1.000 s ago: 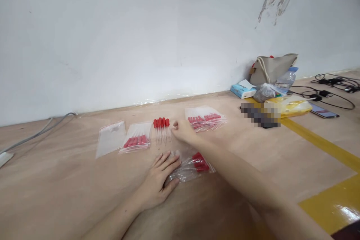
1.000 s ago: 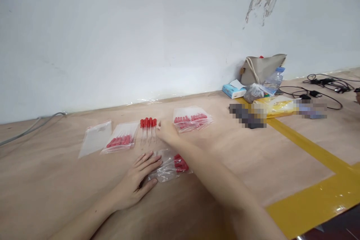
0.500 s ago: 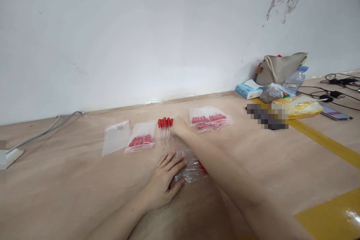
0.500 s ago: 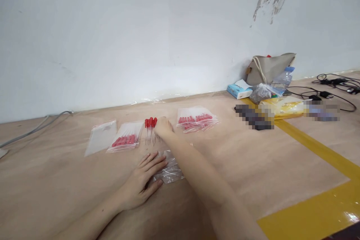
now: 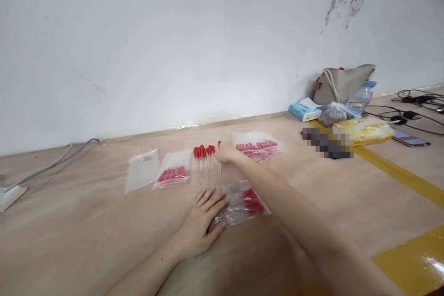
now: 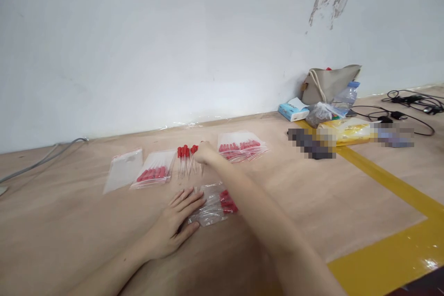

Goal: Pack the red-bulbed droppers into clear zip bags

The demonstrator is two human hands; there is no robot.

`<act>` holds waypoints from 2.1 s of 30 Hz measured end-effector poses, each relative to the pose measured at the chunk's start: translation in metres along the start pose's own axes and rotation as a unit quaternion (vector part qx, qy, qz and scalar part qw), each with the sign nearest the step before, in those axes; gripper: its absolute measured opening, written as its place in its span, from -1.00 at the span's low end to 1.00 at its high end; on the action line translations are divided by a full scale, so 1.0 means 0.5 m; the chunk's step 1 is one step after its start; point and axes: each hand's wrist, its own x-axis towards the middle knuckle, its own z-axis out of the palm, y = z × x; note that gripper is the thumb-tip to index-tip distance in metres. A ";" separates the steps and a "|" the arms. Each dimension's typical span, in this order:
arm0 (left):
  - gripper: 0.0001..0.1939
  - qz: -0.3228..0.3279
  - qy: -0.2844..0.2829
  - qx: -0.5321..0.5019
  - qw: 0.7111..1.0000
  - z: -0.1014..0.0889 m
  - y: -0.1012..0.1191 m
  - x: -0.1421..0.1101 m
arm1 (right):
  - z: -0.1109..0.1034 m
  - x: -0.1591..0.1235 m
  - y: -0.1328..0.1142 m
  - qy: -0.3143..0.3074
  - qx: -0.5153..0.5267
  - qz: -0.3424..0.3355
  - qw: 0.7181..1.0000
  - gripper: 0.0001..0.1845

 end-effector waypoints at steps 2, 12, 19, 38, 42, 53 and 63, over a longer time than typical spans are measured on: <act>-0.52 0.001 -0.005 0.007 1.000 0.001 -0.002 -0.001 | -0.034 -0.037 0.032 0.000 0.038 -0.008 0.999 -0.69; -0.53 0.013 -0.003 0.032 0.999 0.000 -0.007 -0.002 | -0.075 -0.217 0.276 0.219 0.443 0.000 0.870 -0.38; -0.53 0.015 0.006 0.042 0.999 0.004 -0.012 -0.005 | -0.027 -0.215 0.294 0.240 0.509 0.017 0.826 -0.50; -0.53 0.016 0.005 0.040 0.999 0.005 -0.010 -0.004 | -0.007 -0.230 0.284 0.179 0.552 0.006 0.814 -0.44; -0.52 0.016 0.006 0.037 0.999 0.006 -0.011 -0.005 | -0.007 -0.231 0.288 0.126 0.536 0.017 0.835 -0.52; -0.42 0.011 0.006 0.034 0.999 0.001 -0.006 -0.003 | 0.006 -0.227 0.285 0.111 0.283 -0.070 0.950 -0.74; -0.43 0.013 0.000 0.034 0.999 0.003 -0.006 -0.001 | 0.003 -0.222 0.284 0.123 0.255 -0.050 0.958 -0.83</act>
